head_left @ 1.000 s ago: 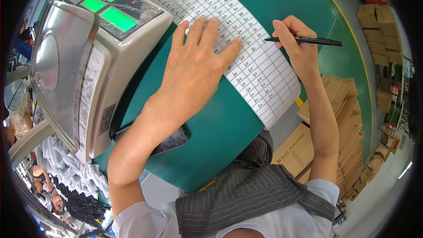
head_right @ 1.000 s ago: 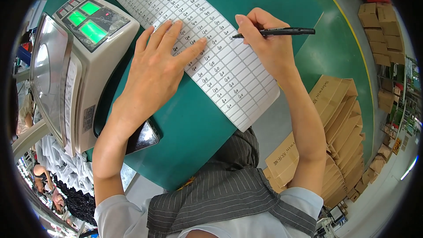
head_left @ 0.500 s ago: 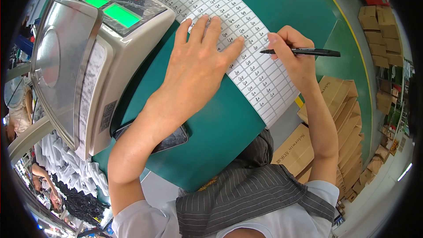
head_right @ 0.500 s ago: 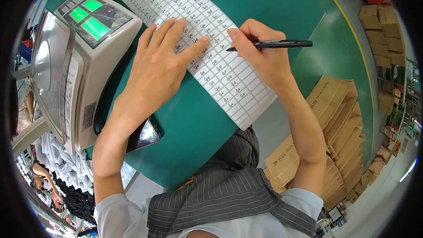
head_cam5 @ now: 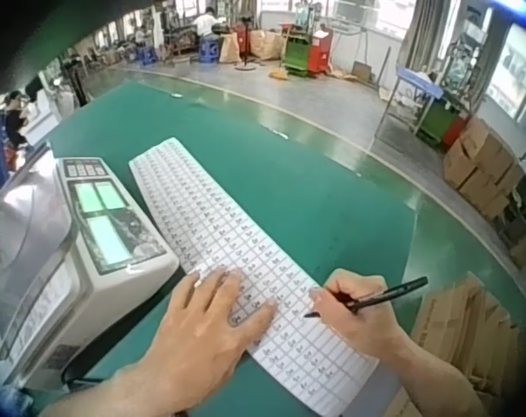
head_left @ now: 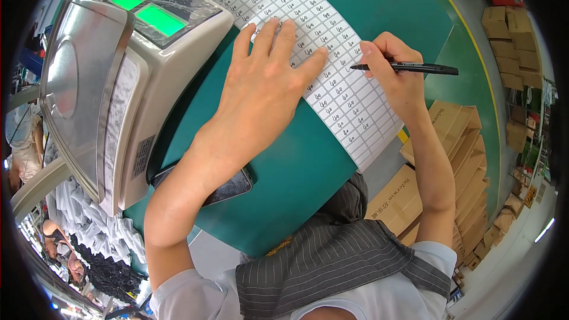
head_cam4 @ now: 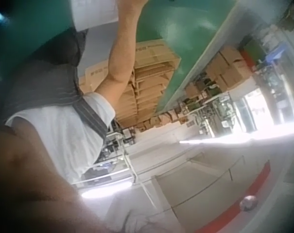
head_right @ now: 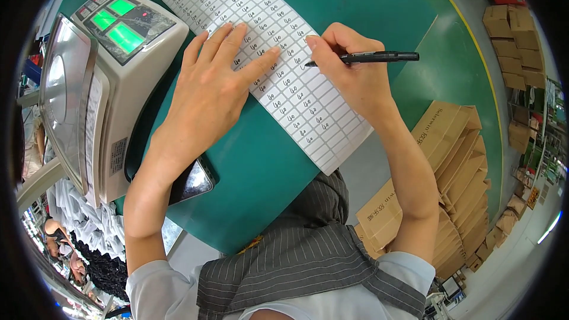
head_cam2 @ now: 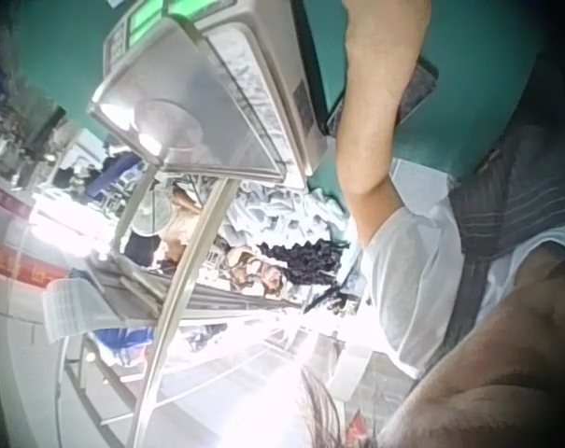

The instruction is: The recorder is writing a sequence of numbers onto a long, lined paper tracking form at a workstation.

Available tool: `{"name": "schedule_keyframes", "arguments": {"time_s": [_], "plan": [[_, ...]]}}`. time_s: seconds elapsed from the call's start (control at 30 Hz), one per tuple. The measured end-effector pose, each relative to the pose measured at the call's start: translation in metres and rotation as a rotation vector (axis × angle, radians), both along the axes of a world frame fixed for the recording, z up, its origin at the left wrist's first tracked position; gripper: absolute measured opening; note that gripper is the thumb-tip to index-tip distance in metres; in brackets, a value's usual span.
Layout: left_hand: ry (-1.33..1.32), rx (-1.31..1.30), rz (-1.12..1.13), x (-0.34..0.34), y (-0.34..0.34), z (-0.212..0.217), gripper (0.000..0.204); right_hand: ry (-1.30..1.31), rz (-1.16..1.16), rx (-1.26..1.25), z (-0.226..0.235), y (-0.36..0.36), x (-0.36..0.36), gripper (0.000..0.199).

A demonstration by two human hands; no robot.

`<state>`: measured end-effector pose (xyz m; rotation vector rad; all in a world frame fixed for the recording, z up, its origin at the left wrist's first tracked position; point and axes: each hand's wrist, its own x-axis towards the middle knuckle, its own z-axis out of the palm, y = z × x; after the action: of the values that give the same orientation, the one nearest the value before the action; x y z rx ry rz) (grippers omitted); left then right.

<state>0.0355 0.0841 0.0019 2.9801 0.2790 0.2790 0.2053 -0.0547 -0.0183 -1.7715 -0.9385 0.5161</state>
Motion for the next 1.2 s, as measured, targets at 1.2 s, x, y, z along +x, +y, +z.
{"name": "schedule_keyframes", "arguments": {"time_s": [1.2], "plan": [[0.022, 0.003, 0.001, -0.001, 0.0, 0.002, 0.054, 0.067, -0.066, -0.013, 0.007, -0.002, 0.012, 0.026]]}}
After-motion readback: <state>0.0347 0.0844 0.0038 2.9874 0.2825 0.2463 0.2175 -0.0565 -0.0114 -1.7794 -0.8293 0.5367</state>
